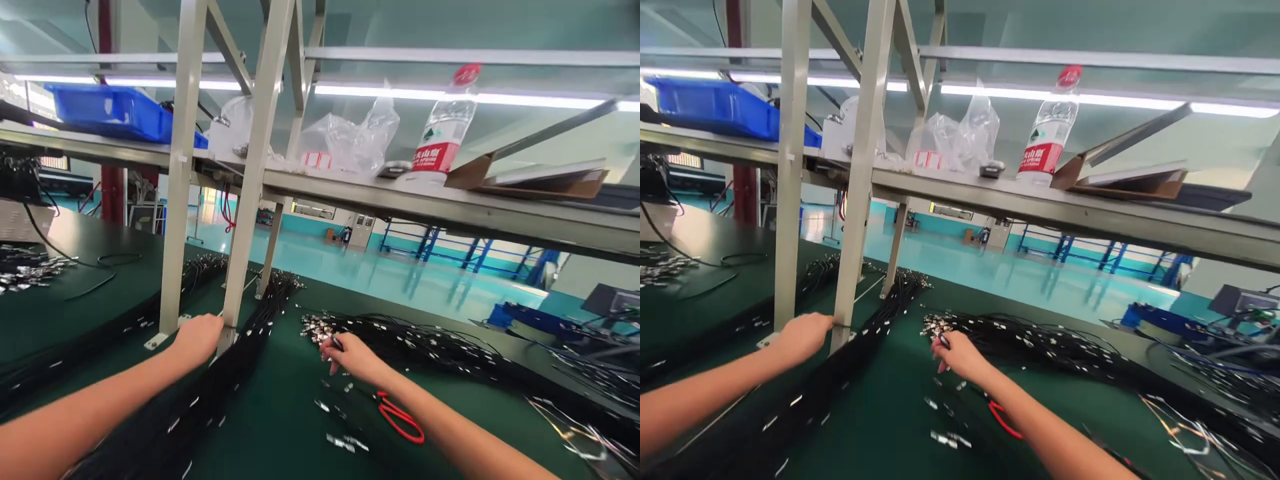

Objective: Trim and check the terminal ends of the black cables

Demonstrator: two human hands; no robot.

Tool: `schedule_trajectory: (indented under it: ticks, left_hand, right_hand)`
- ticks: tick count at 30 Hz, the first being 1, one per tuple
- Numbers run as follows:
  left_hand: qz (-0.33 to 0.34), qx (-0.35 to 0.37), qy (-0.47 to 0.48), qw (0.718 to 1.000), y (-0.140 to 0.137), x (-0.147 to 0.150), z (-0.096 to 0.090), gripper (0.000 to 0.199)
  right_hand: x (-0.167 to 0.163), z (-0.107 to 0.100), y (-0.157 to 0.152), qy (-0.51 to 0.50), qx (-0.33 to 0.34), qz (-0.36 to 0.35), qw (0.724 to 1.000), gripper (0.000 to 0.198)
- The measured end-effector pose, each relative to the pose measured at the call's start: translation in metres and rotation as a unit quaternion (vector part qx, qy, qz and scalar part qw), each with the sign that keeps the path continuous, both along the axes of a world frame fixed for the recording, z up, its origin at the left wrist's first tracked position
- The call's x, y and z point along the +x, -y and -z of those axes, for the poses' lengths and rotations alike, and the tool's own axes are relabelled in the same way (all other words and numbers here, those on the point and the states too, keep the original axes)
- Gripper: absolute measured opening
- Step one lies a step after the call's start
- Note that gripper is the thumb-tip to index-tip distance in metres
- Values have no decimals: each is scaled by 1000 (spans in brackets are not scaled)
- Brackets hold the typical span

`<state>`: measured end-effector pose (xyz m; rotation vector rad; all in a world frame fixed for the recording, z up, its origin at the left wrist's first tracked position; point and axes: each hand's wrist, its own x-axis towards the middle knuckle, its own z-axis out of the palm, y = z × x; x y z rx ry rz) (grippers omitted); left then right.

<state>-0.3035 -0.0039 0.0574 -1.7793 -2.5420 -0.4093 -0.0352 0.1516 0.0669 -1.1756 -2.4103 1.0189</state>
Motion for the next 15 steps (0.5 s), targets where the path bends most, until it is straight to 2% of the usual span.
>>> schedule_trajectory:
  ticks: [2, 4, 7, 9, 12, 15]
  left_hand:
    - [12, -24, 28, 999, 3, 0, 8, 35]
    - [21, -39, 54, 998, 21, 3, 18, 37]
    - [11, -39, 92, 995, 67, 8, 28, 54]
    - [-22, -34, 109, 993, 104, 12, 31, 62]
    - [-72, -37, 65, 995, 155, 18, 38, 60]
    - [-58, -6, 19, 998, 189, 21, 49, 49]
  right_hand:
    - [15, -3, 12, 4, 12, -11, 1000, 10]
    - [26, -4, 27, 8, 16, -27, 999, 12]
    - [39, -4, 53, 22, 38, -59, 997, 15]
    - [49, -6, 71, 42, 92, -89, 991, 19]
    - [69, -11, 91, 62, 183, -111, 975, 22]
    - [97, -10, 101, 63, 208, -89, 972, 22]
